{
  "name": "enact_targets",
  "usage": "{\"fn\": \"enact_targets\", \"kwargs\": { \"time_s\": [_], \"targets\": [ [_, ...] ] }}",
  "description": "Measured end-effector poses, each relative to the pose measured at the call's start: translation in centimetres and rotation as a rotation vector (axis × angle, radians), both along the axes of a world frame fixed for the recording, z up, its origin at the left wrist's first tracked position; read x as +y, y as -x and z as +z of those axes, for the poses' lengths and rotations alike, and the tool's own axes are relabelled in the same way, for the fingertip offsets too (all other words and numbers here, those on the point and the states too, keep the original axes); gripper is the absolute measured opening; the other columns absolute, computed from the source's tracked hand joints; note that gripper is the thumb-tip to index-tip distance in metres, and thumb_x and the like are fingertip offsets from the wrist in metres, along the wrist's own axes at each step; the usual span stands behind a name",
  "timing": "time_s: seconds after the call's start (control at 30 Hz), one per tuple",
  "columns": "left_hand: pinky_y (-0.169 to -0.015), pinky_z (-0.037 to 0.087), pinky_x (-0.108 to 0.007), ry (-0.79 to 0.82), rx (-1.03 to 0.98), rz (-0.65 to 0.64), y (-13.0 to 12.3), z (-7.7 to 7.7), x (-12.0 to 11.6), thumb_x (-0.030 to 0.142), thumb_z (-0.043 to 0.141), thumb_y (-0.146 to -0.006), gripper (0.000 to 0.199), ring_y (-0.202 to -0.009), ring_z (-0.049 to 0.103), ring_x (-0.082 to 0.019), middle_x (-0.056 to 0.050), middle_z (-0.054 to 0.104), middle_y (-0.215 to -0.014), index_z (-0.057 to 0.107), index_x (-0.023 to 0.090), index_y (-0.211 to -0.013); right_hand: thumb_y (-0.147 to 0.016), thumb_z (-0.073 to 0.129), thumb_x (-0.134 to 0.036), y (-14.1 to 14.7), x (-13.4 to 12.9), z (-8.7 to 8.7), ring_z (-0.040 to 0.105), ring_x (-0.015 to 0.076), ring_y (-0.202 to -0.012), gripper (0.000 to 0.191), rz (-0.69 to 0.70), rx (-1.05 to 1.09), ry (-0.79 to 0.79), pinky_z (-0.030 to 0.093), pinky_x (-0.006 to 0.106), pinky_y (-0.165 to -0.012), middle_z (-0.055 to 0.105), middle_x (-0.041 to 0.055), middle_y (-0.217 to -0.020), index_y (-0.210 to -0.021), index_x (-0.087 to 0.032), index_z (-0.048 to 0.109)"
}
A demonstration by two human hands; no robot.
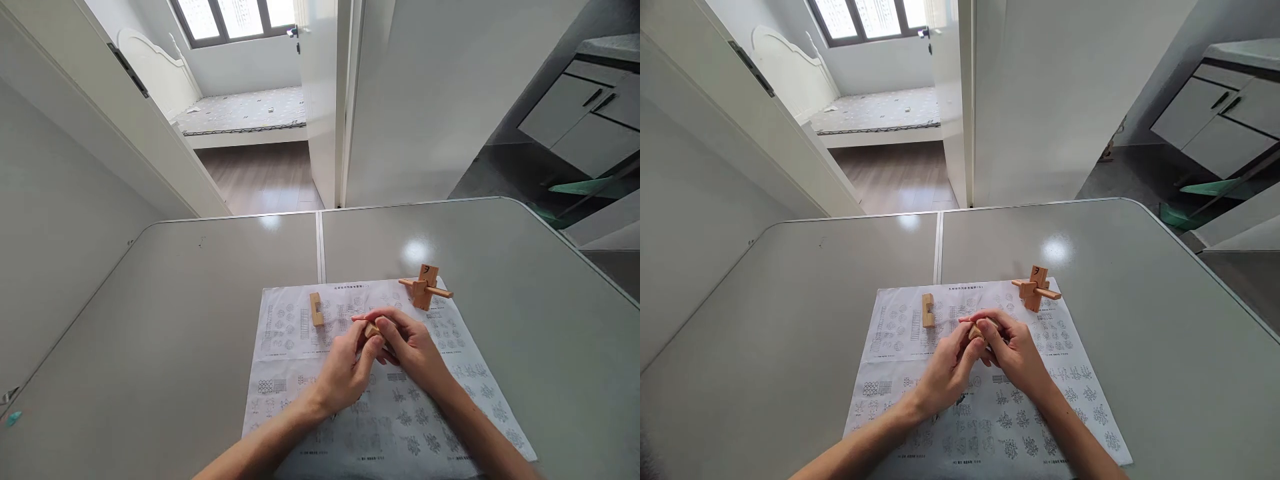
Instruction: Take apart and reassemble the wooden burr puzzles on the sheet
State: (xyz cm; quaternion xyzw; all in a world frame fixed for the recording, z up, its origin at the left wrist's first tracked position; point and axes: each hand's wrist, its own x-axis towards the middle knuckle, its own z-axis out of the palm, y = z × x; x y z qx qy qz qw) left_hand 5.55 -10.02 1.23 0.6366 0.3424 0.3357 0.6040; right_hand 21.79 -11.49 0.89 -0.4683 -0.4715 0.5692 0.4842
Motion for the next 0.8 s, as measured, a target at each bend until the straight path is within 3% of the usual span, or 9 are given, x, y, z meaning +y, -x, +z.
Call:
{"fn": "enact_targets", "kwargs": {
  "time_s": [0.33, 0.53, 0.73, 0.8],
  "targets": [
    [-0.077, 0.055, -0.032, -0.092, 0.128, 0.057, 0.19, -1.01, -0.34, 0.038, 0.047, -0.111, 0.029, -0.084, 0.070, -0.020, -0.007, 0.073, -0.095, 0.060, 0.017, -0.126, -0.102, 0.064, -0.057, 0.59, -0.26, 0.32, 0.057, 0.0155, -0.059, 0.037, -0.076, -0.013, 0.029, 0.052, 0.027, -0.053, 0.074, 0.0042, -0.080, -0.106, -0.022, 0.076],
    [-0.081, 0.055, -0.034, -0.102, 0.139, 0.061, 0.26, -0.84, -0.16, 0.038, 0.048, -0.110, 0.024, -0.087, 0.068, -0.020, -0.008, 0.072, -0.099, 0.061, 0.017, -0.114, -0.102, 0.064, -0.057, 0.63, -0.14, 0.48, 0.057, 0.0135, -0.058, 0.037, -0.086, -0.039, -0.005, 0.053, 0.027, -0.054, 0.080, 0.0078, -0.099, -0.105, -0.022, 0.075],
    [-0.075, 0.059, -0.033, 0.034, 0.007, -0.001, 0.00, -0.09, 0.09, 0.046, 0.046, -0.111, 0.035, -0.079, 0.072, -0.019, -0.007, 0.071, -0.087, 0.062, 0.016, -0.110, -0.104, 0.055, -0.064, 0.44, 0.00, 0.04, 0.050, 0.0146, -0.047, 0.049, -0.025, 0.007, 0.059, 0.046, 0.028, -0.045, 0.067, 0.0010, -0.065, -0.113, -0.021, 0.076],
    [-0.075, 0.061, -0.033, 0.073, -0.030, -0.004, -0.06, -0.18, 0.11, 0.049, 0.044, -0.112, 0.039, -0.078, 0.074, -0.020, -0.007, 0.072, -0.086, 0.062, 0.014, -0.114, -0.104, 0.054, -0.066, 0.36, 0.02, -0.06, 0.052, 0.0157, -0.047, 0.051, -0.017, 0.026, 0.068, 0.048, 0.029, -0.045, 0.065, 0.0002, -0.062, -0.116, -0.021, 0.075]
  ]
}}
